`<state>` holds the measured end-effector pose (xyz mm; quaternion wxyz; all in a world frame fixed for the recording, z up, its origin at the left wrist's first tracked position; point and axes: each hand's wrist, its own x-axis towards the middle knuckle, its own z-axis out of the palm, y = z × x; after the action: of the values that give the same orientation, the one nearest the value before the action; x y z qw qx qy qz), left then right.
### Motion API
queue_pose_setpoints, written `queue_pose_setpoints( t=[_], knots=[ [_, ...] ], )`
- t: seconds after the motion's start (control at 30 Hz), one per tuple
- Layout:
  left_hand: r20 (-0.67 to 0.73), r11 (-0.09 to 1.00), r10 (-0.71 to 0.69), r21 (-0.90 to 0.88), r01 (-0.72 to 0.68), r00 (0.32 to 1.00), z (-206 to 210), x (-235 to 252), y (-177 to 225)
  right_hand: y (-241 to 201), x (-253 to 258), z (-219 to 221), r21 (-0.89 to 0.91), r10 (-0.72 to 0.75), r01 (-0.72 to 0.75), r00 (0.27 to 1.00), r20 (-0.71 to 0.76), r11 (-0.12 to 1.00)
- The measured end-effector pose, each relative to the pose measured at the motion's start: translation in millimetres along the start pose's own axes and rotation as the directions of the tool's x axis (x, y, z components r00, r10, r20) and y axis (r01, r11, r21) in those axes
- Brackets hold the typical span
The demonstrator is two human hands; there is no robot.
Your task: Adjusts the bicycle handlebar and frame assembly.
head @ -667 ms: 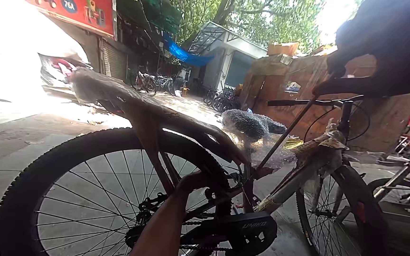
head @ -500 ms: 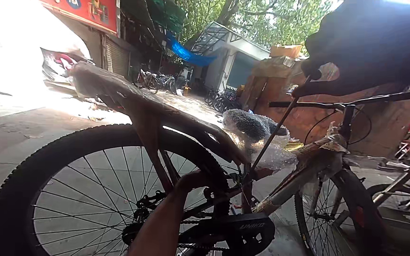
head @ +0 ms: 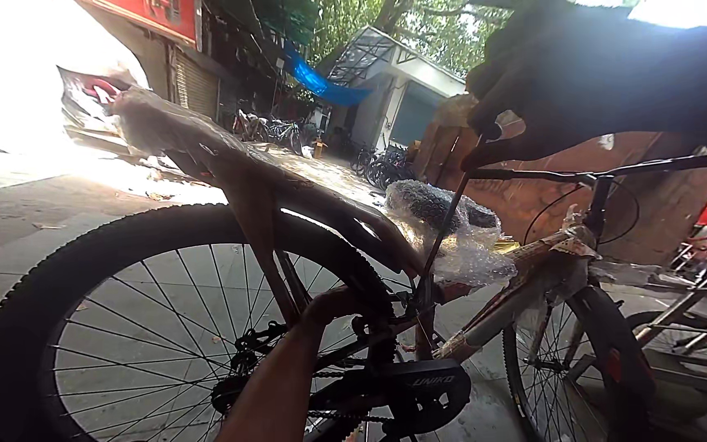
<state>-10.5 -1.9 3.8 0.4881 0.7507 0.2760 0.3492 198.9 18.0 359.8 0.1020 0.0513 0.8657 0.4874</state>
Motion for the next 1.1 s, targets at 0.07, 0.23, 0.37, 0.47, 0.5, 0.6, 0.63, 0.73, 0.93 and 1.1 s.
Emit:
queue_pose_setpoints(
  t=[0.07,0.23,0.37,0.47,0.5,0.6,0.63,0.73,0.93,1.1],
  knots=[
    [0.011,1.0,0.008,-0.011,-0.008,1.0,-0.4,0.8,-3.0,3.7,4.1,-4.9,0.027,-0.004,0.004,1.0,0.024,1.0],
    [0.129,0.993,0.115,-0.023,-0.113,0.985,-11.2,28.5,-36.4,4.4,12.6,-9.9,0.069,-0.015,0.012,0.999,0.046,0.998],
    [0.121,0.997,0.083,-0.014,-0.082,0.989,-11.1,37.1,-45.1,6.0,22.4,-6.9,0.056,-0.04,0.036,0.998,0.058,0.998],
    [0.144,0.997,0.08,-0.021,-0.078,0.986,-10.8,49.2,-60.3,8.7,27.6,-5.0,0.041,-0.057,0.054,0.996,0.069,0.998],
    [0.149,0.997,0.082,-0.016,-0.081,0.985,-10.8,51.6,-63.4,8.5,28.7,-6.9,0.048,-0.049,0.046,0.996,0.073,0.998],
    [0.142,0.993,0.114,0.008,-0.116,0.983,-11.7,56.0,-70.1,11.0,31.7,-13.7,0.035,-0.024,0.022,0.997,0.074,0.999],
    [0.14,0.995,0.102,0.009,-0.104,0.985,-11.6,56.0,-69.8,11.7,31.2,-13.9,0.035,-0.017,0.015,0.997,0.071,0.999],
    [0.148,0.997,0.075,-0.013,-0.073,0.986,-11.2,56.5,-69.8,8.8,26.7,-13.3,0.018,-0.023,0.022,0.996,0.081,1.0],
    [0.156,0.996,0.079,-0.057,-0.071,0.985,-12.0,52.1,-67.2,4.9,28.6,10.7,0.029,-0.047,0.045,0.996,0.077,0.999],
    [0.148,0.993,0.12,-0.014,-0.12,0.982,-12.1,55.4,-69.1,12.2,27.1,10.3,0.027,-0.06,0.058,0.995,0.084,0.998]
  ],
)
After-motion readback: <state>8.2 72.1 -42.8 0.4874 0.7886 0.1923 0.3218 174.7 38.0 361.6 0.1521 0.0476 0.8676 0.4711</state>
